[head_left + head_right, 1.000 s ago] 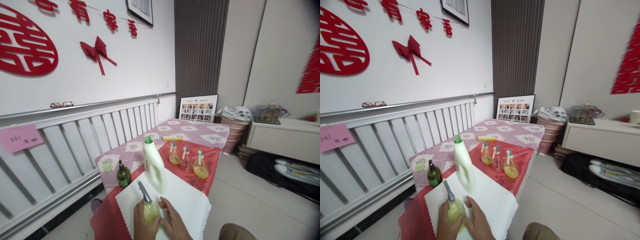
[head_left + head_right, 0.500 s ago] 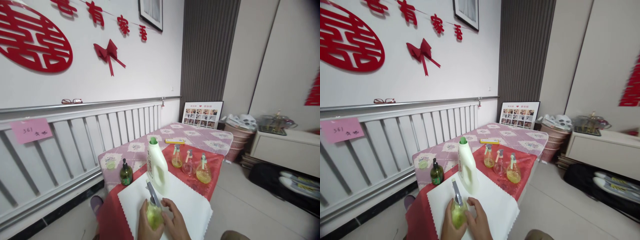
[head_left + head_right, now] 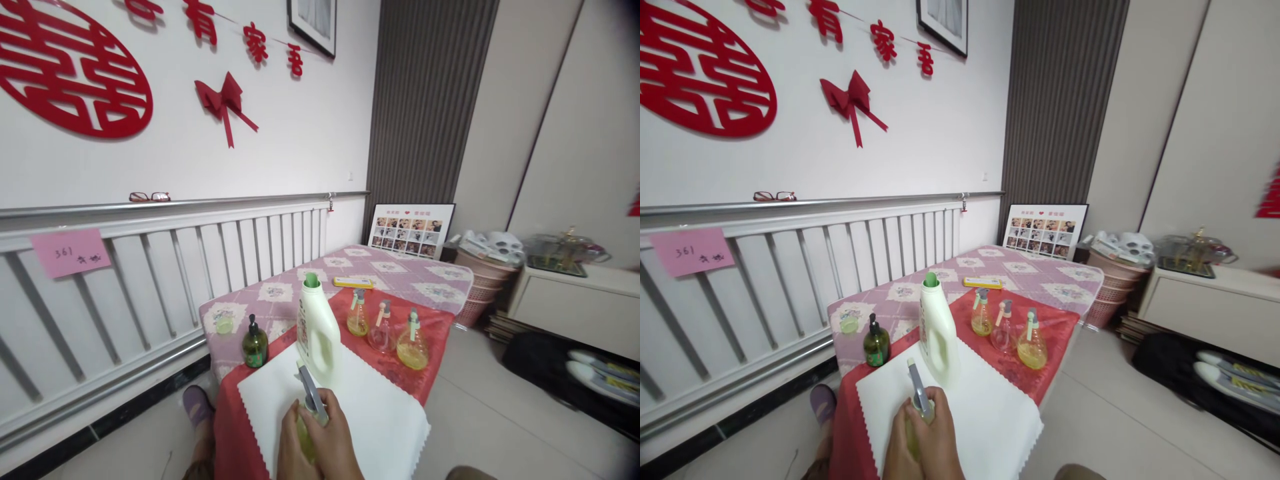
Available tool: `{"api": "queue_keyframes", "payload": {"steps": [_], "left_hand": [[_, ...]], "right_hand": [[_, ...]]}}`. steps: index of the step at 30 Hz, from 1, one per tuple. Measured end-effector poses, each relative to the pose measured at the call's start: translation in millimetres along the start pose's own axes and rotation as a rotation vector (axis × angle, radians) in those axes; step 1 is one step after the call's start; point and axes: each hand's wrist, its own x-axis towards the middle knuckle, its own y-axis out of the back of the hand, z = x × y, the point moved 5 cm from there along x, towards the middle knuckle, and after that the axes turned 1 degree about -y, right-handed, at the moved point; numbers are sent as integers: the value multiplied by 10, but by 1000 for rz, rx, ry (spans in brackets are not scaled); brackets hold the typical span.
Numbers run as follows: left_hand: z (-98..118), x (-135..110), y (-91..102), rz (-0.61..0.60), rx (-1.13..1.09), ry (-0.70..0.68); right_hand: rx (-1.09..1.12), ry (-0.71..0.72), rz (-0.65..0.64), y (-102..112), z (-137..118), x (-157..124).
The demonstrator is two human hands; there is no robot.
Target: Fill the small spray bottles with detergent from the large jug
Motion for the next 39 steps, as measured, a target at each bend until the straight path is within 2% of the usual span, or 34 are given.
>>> {"api": "queue_keyframes", "payload": {"steps": [9, 11, 16, 21, 27, 33, 39], "left_hand": [[68, -7, 23, 40, 18, -79], [77, -6, 30, 33, 18, -70], [75, -6, 48, 35, 29, -75], [46, -7, 30, 28, 13, -67], [57, -16, 45, 68, 52, -36], [22, -7, 41, 33, 44, -26], [-55, 41, 16, 41, -5, -31]], "right_hand": [[30, 120, -162, -3, 66, 24], [28, 94, -149, -5, 92, 36], [12, -25, -26, -14, 92, 59], [5, 26, -46, -31, 97, 65], [-16, 178, -77, 1, 67, 21], [20, 45, -31, -38, 154, 47], [9, 135, -23, 2, 146, 36]]}}
